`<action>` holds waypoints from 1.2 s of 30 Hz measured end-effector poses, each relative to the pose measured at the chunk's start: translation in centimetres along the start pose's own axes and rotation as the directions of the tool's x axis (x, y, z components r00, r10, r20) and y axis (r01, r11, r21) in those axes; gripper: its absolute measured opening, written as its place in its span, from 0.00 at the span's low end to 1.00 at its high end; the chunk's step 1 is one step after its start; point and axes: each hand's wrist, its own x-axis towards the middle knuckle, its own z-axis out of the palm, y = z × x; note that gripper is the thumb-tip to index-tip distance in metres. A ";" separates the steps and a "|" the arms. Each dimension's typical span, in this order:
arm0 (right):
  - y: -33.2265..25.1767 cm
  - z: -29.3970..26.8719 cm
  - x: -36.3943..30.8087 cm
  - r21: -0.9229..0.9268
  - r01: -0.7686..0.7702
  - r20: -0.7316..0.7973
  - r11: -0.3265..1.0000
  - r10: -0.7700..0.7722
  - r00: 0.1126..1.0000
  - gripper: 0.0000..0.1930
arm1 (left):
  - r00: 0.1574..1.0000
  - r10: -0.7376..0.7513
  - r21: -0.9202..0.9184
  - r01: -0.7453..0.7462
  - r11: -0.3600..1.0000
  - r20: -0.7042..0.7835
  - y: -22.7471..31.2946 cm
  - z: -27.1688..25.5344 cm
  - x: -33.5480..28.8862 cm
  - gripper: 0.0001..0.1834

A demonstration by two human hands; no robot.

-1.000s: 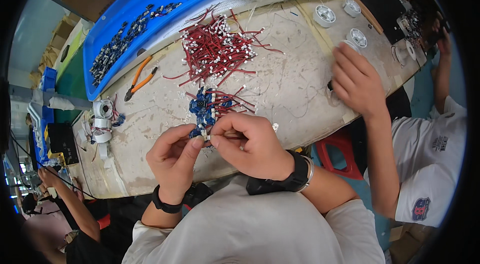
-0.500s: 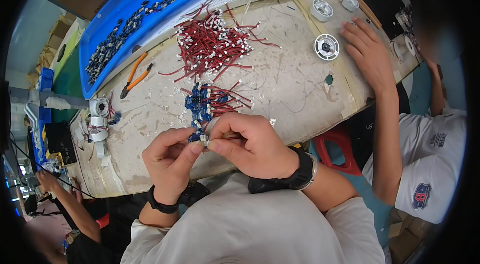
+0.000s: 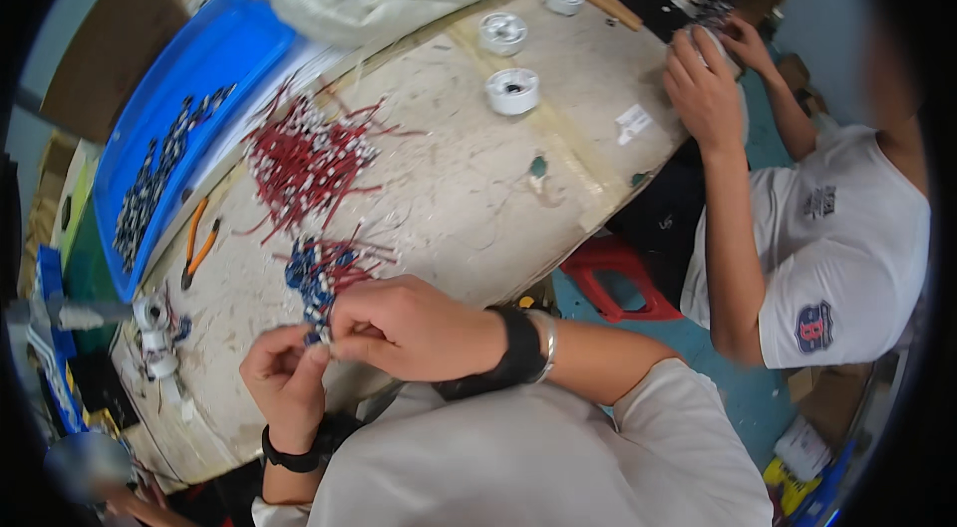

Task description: Assembling small electronic circuit boards with wires into white plastic module housings.

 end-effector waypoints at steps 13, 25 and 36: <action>5.3 -17.2 1.6 -0.646 -0.326 -0.490 0.691 -0.048 0.870 0.09 | 0.979 -0.206 -0.315 0.199 0.928 0.010 -1.8 -0.8 1.3 0.11; 1.4 -6.0 0.5 0.302 -0.150 -0.231 0.941 0.225 0.947 0.08 | 0.962 -0.254 -0.445 0.271 0.853 0.099 -0.5 0.3 2.5 0.11; 1.0 -0.3 0.1 0.216 -0.124 -0.155 0.969 0.159 0.975 0.07 | 0.944 -0.285 -0.513 0.330 0.793 0.167 -0.5 0.4 1.5 0.11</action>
